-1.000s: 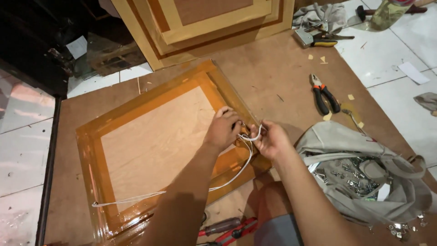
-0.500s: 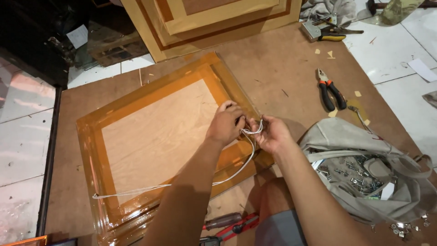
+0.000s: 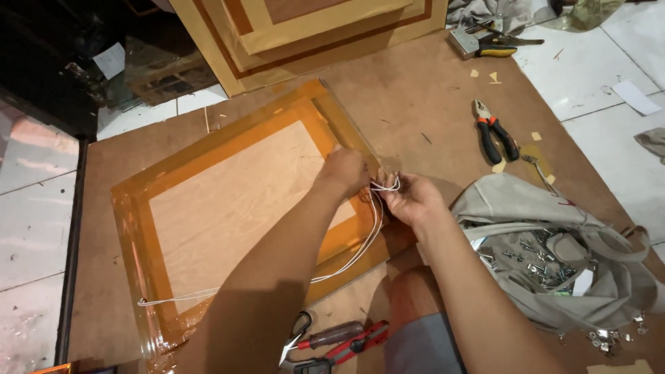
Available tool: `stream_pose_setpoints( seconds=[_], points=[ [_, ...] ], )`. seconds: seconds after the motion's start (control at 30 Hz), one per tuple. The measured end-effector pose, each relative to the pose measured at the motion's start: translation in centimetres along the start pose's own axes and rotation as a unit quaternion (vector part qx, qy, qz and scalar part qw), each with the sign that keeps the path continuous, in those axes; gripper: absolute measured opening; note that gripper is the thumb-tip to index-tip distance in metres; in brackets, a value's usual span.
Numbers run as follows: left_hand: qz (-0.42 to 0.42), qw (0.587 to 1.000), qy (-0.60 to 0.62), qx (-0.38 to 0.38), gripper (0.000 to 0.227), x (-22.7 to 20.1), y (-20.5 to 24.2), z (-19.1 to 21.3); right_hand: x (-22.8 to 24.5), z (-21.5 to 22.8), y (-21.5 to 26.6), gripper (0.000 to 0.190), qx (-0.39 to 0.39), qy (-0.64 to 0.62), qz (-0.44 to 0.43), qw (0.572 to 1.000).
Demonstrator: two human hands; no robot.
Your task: Tying a hanging string to the back of a picture frame using scissors and manual dexterity.
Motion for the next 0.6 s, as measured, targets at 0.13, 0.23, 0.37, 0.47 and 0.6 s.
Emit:
stream_pose_setpoints(
  seconds=[0.13, 0.23, 0.37, 0.47, 0.6],
  points=[
    [0.045, 0.997, -0.030, 0.055, 0.028, -3.3, 0.5, 2.8, 0.8, 0.0, -0.5, 0.011, 0.015, -0.038, -0.041, 0.998],
    [0.076, 0.994, -0.010, 0.076, 0.031, -3.6, -2.0, 1.0, 1.0, 0.1, 0.1, 0.009, 0.026, -0.076, -0.069, 0.994],
    [0.116, 0.984, -0.037, 0.129, 0.037, -5.1, -4.3, 1.1, 2.8, 1.8, -2.3, 0.007, 0.039, -0.109, -0.073, 0.991],
    [0.111, 0.979, -0.057, 0.159, 0.037, -7.1, -2.0, 3.1, 2.3, 0.5, -0.9, 0.013, 0.031, -0.084, -0.076, 0.993],
    [0.064, 0.989, -0.074, 0.111, 0.028, -3.3, -4.4, -0.6, 2.2, 1.0, -3.1, 0.017, 0.041, 0.094, 0.007, 0.995]
  ],
)
Point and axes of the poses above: each hand's wrist, its own y-axis away from the middle knuckle, its own z-axis out of the back of the hand, x = y × z, the point moved 2 cm from there along -y, towards the middle knuckle
